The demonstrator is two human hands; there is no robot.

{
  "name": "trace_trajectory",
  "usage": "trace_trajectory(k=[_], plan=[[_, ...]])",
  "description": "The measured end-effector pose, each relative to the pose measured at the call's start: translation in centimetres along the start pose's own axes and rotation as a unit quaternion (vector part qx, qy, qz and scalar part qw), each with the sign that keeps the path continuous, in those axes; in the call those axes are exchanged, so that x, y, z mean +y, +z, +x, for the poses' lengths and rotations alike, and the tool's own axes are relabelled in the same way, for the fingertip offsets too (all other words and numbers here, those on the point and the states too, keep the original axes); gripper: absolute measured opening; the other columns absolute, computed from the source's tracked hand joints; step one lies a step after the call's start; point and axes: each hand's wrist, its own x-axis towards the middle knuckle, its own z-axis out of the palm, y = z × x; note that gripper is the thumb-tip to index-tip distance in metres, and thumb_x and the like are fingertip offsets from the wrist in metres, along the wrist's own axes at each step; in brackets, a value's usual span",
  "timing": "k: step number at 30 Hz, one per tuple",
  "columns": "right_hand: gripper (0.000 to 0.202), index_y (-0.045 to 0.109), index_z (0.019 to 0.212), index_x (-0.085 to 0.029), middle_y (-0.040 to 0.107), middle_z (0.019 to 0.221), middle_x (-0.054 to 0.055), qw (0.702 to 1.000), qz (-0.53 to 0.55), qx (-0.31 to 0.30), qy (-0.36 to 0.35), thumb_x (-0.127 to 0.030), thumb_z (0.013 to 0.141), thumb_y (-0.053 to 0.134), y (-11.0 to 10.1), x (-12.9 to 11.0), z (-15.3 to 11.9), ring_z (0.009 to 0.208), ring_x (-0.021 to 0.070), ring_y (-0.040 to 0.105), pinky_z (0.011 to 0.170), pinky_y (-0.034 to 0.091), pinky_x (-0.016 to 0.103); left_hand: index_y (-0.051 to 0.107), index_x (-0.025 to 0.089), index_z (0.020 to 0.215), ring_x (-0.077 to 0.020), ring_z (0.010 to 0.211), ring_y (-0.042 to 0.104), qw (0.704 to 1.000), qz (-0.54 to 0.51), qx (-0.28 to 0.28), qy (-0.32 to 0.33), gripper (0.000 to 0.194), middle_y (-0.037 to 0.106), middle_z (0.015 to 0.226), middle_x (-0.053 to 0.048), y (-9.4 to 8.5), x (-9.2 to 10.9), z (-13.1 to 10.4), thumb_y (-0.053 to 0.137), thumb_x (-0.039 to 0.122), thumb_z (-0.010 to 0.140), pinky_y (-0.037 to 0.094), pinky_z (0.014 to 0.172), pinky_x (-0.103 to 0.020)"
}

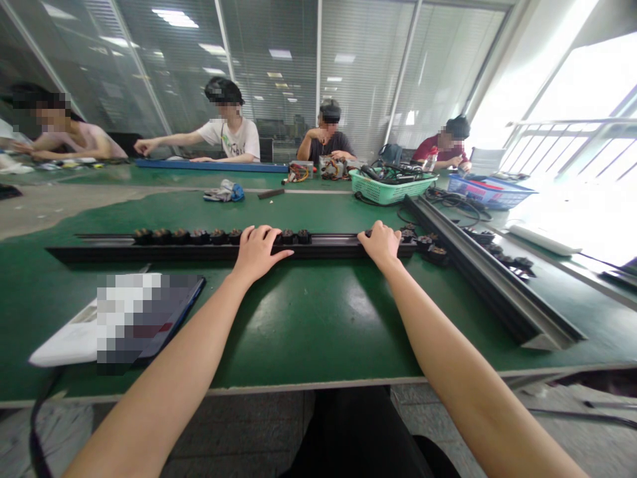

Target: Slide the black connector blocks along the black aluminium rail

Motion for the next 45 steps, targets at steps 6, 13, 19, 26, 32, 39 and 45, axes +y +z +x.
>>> trace_trajectory(k=[6, 13, 19, 26, 32, 39, 45], plan=[[0.029, 0.061, 0.105, -0.013, 0.073, 0.108, 0.022, 1.0, -0.001, 0.012, -0.005, -0.034, 0.09, 0.048, 0.1, 0.1, 0.0, 0.105, 0.035, 0.064, 0.095, 0.035, 0.045, 0.061, 0.025, 0.134, -0.0334, 0.13, 0.051, 1.0, 0.0, 0.002, -0.001, 0.057, 0.062, 0.132, -0.013, 0.1, -0.1, 0.0, 0.056, 0.065, 0.094, 0.025, 0.122, -0.051], [0.024, 0.06, 0.101, -0.017, 0.074, 0.105, 0.017, 1.0, 0.003, 0.003, -0.024, -0.034, 0.09, 0.047, 0.0, 0.4, 0.2, 0.102, 0.0327, 0.065, 0.092, 0.034, 0.042, 0.06, 0.022, 0.134, -0.0332, 0.13, 0.052, 1.0, 0.009, 0.001, 0.004, 0.057, 0.061, 0.133, -0.014, 0.2, -0.3, 0.0, 0.056, 0.064, 0.095, 0.024, 0.123, -0.05], [0.022, 0.06, 0.1, -0.017, 0.074, 0.104, 0.015, 1.0, 0.015, -0.005, -0.027, -0.033, 0.09, 0.049, -0.1, 0.6, 0.3, 0.1, 0.0315, 0.066, 0.092, 0.034, 0.041, 0.06, 0.024, 0.134, -0.0333, 0.13, 0.051, 1.0, 0.006, 0.0, 0.002, 0.057, 0.061, 0.132, -0.013, 0.0, -0.1, 0.0, 0.055, 0.065, 0.095, 0.024, 0.122, -0.05], [0.022, 0.06, 0.099, -0.017, 0.074, 0.105, 0.015, 1.0, 0.006, -0.001, -0.024, -0.034, 0.09, 0.049, 0.1, 0.9, 0.5, 0.101, 0.0317, 0.065, 0.094, 0.034, 0.042, 0.06, 0.021, 0.134, -0.0335, 0.13, 0.052, 1.0, 0.007, 0.0, 0.005, 0.059, 0.061, 0.133, -0.015, 0.2, -0.2, 0.0, 0.054, 0.065, 0.095, 0.024, 0.122, -0.05], [0.022, 0.06, 0.1, -0.018, 0.074, 0.106, 0.015, 1.0, 0.008, -0.005, -0.018, -0.034, 0.09, 0.049, 0.0, 1.1, 0.4, 0.1, 0.0313, 0.065, 0.095, 0.033, 0.042, 0.061, 0.021, 0.134, -0.0332, 0.13, 0.052, 1.0, 0.008, 0.0, 0.004, 0.058, 0.061, 0.132, -0.015, 0.2, -0.2, 0.0, 0.055, 0.065, 0.096, 0.024, 0.122, -0.05], [0.022, 0.06, 0.1, -0.017, 0.073, 0.108, 0.015, 1.0, 0.007, -0.001, -0.018, -0.033, 0.091, 0.049, -0.1, 1.1, 0.4, 0.101, 0.0316, 0.065, 0.095, 0.033, 0.042, 0.061, 0.022, 0.134, -0.0334, 0.13, 0.052, 1.0, 0.004, 0.003, 0.005, 0.057, 0.062, 0.131, -0.014, 0.2, -0.2, 0.0, 0.056, 0.063, 0.095, 0.025, 0.122, -0.051], [0.022, 0.06, 0.099, -0.017, 0.073, 0.108, 0.015, 1.0, 0.002, 0.006, -0.014, -0.034, 0.09, 0.048, 0.0, 1.4, 0.5, 0.103, 0.0318, 0.063, 0.094, 0.032, 0.041, 0.061, 0.02, 0.133, -0.0332, 0.129, 0.052, 1.0, 0.01, 0.002, 0.005, 0.058, 0.061, 0.131, -0.015, 0.3, -0.3, 0.0, 0.057, 0.063, 0.095, 0.025, 0.122, -0.05]])
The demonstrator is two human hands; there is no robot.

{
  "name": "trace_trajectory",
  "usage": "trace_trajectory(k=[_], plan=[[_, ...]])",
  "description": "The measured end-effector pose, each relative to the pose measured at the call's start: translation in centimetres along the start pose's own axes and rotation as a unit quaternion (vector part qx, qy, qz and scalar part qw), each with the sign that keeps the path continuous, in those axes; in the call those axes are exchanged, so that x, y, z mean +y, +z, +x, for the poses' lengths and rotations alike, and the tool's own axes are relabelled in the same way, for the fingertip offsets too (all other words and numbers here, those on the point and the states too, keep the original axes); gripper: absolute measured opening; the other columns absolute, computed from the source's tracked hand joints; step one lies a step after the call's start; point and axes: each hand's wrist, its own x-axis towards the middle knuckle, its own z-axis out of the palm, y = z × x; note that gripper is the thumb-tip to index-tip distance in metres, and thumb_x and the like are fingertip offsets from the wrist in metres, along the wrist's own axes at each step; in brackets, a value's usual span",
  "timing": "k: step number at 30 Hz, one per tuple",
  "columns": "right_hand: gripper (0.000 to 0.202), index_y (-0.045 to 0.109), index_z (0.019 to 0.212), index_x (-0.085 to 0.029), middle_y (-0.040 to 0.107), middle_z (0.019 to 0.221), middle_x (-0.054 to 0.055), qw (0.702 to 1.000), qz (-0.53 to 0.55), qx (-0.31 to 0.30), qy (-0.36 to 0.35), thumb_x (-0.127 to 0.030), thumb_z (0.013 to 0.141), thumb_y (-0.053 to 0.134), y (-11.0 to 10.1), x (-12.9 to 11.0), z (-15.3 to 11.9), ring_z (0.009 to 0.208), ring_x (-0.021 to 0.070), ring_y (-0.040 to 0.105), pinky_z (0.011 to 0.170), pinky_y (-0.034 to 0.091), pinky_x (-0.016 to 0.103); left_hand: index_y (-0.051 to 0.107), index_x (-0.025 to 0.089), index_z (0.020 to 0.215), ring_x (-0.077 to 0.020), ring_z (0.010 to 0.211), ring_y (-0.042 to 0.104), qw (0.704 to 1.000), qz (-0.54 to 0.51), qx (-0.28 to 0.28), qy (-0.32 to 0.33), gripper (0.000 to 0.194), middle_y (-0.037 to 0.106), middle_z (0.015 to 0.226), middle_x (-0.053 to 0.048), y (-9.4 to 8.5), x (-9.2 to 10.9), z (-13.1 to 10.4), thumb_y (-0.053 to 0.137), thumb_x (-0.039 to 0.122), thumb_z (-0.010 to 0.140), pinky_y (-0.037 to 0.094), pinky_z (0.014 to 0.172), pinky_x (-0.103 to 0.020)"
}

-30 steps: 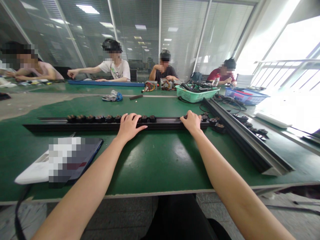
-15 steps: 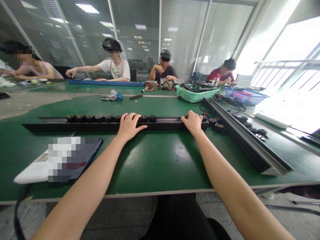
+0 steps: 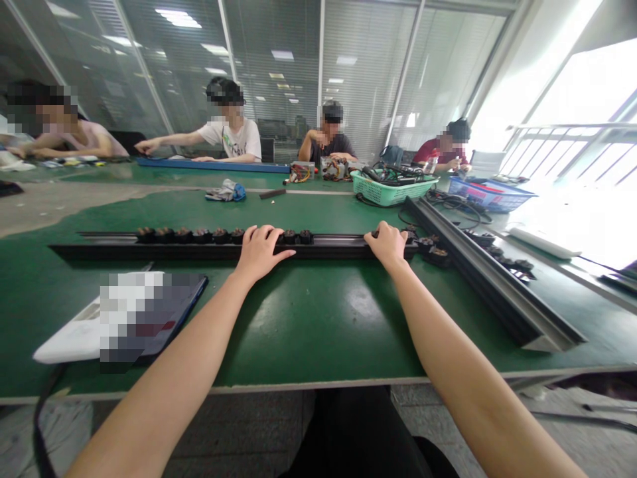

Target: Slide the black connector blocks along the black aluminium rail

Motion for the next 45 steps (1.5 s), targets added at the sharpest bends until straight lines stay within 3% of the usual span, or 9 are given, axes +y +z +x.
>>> trace_trajectory(k=[32, 45], plan=[[0.021, 0.06, 0.097, -0.019, 0.072, 0.107, 0.014, 1.0, 0.01, -0.003, 0.017, -0.034, 0.087, 0.05, 0.0, 0.4, 0.19, 0.102, 0.0306, 0.06, 0.093, 0.031, 0.042, 0.06, 0.022, 0.133, -0.0329, 0.13, 0.052, 1.0, -0.005, -0.001, -0.001, 0.055, 0.062, 0.131, -0.014, -0.34, 0.24, -0.07, 0.058, 0.061, 0.095, 0.025, 0.122, -0.051], [0.03, 0.055, 0.11, -0.015, 0.072, 0.105, 0.015, 0.999, 0.016, -0.009, 0.036, -0.035, 0.086, 0.053, -0.1, 0.45, 0.32, 0.105, 0.0325, 0.063, 0.097, 0.033, 0.043, 0.061, 0.022, 0.134, -0.033, 0.13, 0.052, 1.0, -0.005, -0.002, -0.002, 0.056, 0.061, 0.132, -0.014, -0.11, 0.1, -0.05, 0.055, 0.063, 0.095, 0.024, 0.122, -0.05]])
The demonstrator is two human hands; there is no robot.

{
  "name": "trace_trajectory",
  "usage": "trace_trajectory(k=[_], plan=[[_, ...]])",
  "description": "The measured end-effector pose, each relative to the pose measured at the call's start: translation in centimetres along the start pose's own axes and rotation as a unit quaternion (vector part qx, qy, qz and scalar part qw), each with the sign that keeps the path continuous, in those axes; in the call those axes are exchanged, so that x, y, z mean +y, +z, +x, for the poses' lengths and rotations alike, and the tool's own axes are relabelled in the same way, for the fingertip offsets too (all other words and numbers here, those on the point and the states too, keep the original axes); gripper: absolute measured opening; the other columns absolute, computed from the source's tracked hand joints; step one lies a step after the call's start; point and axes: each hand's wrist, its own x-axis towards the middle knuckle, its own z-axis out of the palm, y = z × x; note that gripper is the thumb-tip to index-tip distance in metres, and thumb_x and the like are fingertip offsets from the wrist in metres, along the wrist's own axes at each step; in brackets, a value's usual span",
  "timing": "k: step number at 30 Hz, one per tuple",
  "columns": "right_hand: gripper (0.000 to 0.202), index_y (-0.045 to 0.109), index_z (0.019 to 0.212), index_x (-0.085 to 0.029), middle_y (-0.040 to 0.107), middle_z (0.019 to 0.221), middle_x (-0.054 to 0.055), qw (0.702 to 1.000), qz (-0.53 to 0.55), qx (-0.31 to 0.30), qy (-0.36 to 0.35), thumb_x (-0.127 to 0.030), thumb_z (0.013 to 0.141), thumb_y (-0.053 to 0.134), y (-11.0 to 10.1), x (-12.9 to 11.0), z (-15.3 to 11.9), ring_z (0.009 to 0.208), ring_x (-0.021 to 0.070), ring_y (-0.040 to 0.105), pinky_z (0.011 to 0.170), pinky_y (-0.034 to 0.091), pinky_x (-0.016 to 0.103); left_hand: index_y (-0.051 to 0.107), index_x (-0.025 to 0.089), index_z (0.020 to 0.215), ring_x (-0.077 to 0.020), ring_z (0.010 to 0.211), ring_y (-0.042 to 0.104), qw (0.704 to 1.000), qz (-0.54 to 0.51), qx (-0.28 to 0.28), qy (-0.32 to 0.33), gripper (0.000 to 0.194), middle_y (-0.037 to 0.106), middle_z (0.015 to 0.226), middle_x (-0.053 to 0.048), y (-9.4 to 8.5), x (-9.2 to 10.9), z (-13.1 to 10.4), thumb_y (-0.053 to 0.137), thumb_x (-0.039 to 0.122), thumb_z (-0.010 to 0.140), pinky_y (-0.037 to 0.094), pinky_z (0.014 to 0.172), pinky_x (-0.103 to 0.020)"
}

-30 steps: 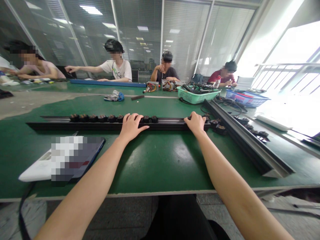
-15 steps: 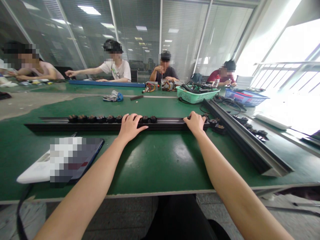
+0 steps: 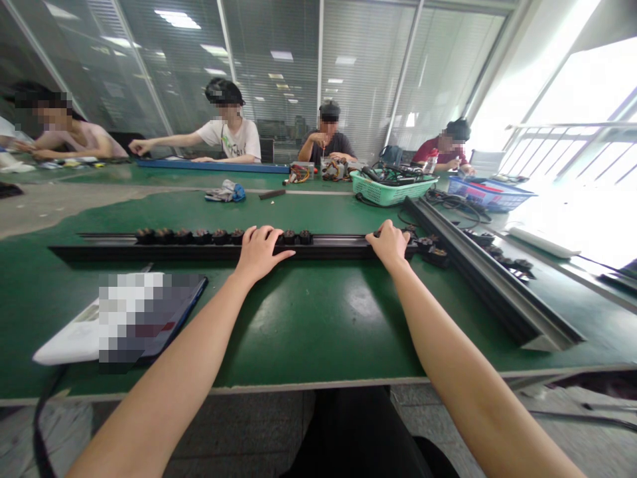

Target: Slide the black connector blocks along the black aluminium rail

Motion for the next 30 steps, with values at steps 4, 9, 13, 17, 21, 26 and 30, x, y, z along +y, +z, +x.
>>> trace_trajectory(k=[4, 9, 13, 17, 21, 26, 30], plan=[[0.032, 0.052, 0.112, -0.014, 0.072, 0.105, 0.017, 1.0, -0.005, 0.003, 0.015, -0.034, 0.086, 0.054, -0.14, 0.05, 0.01, 0.105, 0.033, 0.064, 0.098, 0.032, 0.043, 0.06, 0.021, 0.133, -0.0328, 0.13, 0.052, 1.0, 0.009, 0.002, 0.004, 0.056, 0.062, 0.132, -0.015, 0.02, -0.03, 0.0, 0.056, 0.062, 0.095, 0.025, 0.122, -0.05], [0.038, 0.051, 0.115, -0.011, 0.072, 0.107, 0.019, 0.999, -0.014, 0.001, 0.034, -0.036, 0.086, 0.058, -0.32, -0.1, -0.02, 0.106, 0.0335, 0.066, 0.099, 0.032, 0.043, 0.06, 0.022, 0.134, -0.0326, 0.13, 0.053, 1.0, 0.01, 0.004, 0.004, 0.056, 0.062, 0.132, -0.014, 0.09, -0.1, 0.01, 0.057, 0.062, 0.095, 0.025, 0.122, -0.05], [0.042, 0.05, 0.117, -0.01, 0.073, 0.103, 0.019, 0.998, -0.021, -0.004, 0.052, -0.038, 0.087, 0.06, -0.47, -0.28, -0.08, 0.102, 0.0332, 0.068, 0.098, 0.032, 0.043, 0.061, 0.022, 0.134, -0.033, 0.13, 0.052, 1.0, 0.001, 0.002, 0.001, 0.057, 0.061, 0.132, -0.014, 0.05, -0.06, 0.03, 0.056, 0.063, 0.095, 0.024, 0.123, -0.05], [0.044, 0.049, 0.118, -0.01, 0.073, 0.101, 0.019, 0.998, -0.03, 0.002, 0.057, -0.039, 0.087, 0.06, -0.64, -0.31, -0.16, 0.101, 0.0332, 0.068, 0.098, 0.031, 0.043, 0.06, 0.024, 0.134, -0.0331, 0.129, 0.052, 1.0, -0.006, 0.003, 0.001, 0.057, 0.062, 0.131, -0.013, 0.02, -0.03, 0.03, 0.055, 0.065, 0.095, 0.024, 0.122, -0.051], [0.043, 0.05, 0.118, -0.009, 0.073, 0.104, 0.02, 0.998, -0.033, -0.001, 0.055, -0.037, 0.088, 0.06, -0.82, -0.3, -0.23, 0.104, 0.0332, 0.067, 0.099, 0.031, 0.043, 0.06, 0.023, 0.134, -0.033, 0.13, 0.052, 1.0, -0.001, 0.003, 0.004, 0.057, 0.061, 0.132, -0.014, 0.06, -0.1, 0.04, 0.055, 0.065, 0.095, 0.024, 0.122, -0.05], [0.043, 0.051, 0.119, -0.009, 0.072, 0.105, 0.021, 0.998, -0.037, -0.001, 0.059, -0.037, 0.088, 0.059, -0.83, -0.31, -0.26, 0.106, 0.034, 0.067, 0.099, 0.031, 0.044, 0.061, 0.023, 0.133, -0.0334, 0.129, 0.052, 1.0, 0.001, 0.003, 0.002, 0.057, 0.061, 0.132, -0.014, 0.07, -0.07, 0.07, 0.056, 0.064, 0.095, 0.024, 0.122, -0.051], [0.042, 0.051, 0.118, -0.009, 0.072, 0.105, 0.022, 0.997, -0.043, 0.007, 0.064, -0.036, 0.088, 0.059, -0.76, -0.27, -0.28, 0.106, 0.0347, 0.067, 0.098, 0.031, 0.044, 0.061, 0.024, 0.133, -0.0336, 0.129, 0.052, 1.0, -0.003, 0.001, -0.003, 0.056, 0.061, 0.132, -0.014, -0.04, 0.05, 0.07, 0.056, 0.065, 0.094, 0.025, 0.122, -0.051]])
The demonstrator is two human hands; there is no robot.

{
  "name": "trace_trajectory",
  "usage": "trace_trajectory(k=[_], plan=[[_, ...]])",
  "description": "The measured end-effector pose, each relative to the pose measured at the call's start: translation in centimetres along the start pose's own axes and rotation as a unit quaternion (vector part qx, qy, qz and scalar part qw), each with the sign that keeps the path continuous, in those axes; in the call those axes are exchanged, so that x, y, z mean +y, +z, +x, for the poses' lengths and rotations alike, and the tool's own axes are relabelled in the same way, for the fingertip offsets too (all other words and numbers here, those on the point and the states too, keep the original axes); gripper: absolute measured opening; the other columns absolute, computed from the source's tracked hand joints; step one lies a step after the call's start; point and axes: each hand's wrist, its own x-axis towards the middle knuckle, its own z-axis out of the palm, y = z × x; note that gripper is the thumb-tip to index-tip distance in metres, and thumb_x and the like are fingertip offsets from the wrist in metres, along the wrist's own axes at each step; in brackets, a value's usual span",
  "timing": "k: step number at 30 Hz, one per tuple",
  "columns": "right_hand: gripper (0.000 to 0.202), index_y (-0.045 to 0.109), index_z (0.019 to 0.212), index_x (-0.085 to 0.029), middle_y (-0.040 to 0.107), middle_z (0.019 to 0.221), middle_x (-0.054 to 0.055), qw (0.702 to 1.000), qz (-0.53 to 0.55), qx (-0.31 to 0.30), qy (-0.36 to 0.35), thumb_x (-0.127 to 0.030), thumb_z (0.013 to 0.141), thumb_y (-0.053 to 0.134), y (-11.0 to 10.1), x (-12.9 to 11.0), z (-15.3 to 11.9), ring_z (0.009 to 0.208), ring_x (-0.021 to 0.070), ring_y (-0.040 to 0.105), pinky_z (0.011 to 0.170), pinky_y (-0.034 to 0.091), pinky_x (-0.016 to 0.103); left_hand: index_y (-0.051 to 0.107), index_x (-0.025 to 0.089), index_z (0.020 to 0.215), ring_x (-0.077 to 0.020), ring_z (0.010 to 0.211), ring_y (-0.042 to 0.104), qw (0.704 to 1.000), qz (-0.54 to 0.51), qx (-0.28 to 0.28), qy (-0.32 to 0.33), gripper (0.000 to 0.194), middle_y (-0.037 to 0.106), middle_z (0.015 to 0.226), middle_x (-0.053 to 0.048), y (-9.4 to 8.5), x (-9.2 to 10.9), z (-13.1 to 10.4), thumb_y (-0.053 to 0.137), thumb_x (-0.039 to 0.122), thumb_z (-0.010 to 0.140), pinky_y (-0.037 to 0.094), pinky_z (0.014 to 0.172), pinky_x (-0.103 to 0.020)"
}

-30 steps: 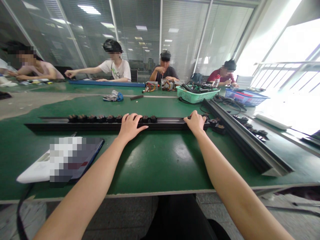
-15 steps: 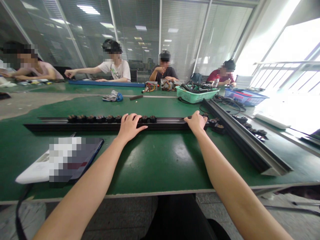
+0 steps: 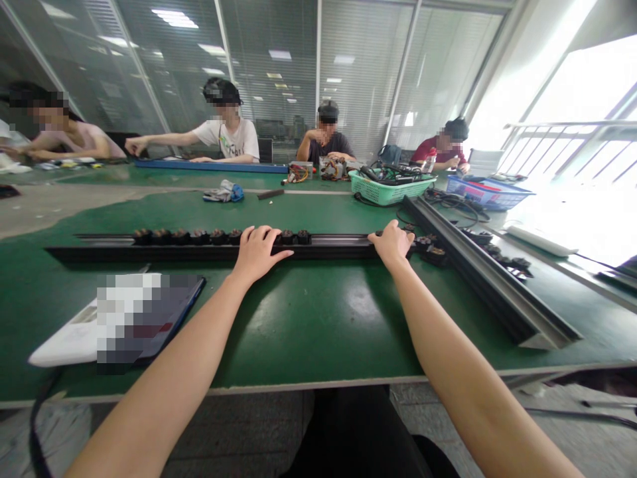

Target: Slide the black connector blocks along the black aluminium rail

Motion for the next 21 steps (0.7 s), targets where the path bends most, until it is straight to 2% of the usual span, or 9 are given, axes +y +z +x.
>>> trace_trajectory(k=[21], plan=[[0.044, 0.051, 0.121, -0.007, 0.072, 0.112, 0.024, 1.0, 0.006, 0.004, 0.027, -0.034, 0.088, 0.063, -0.21, 0.28, 0.04, 0.114, 0.0368, 0.066, 0.1, 0.033, 0.044, 0.061, 0.024, 0.134, -0.0331, 0.13, 0.051, 1.0, 0.001, 0.004, 0.007, 0.057, 0.061, 0.132, -0.013, 0.18, -0.25, -0.06, 0.056, 0.065, 0.095, 0.024, 0.122, -0.051]])
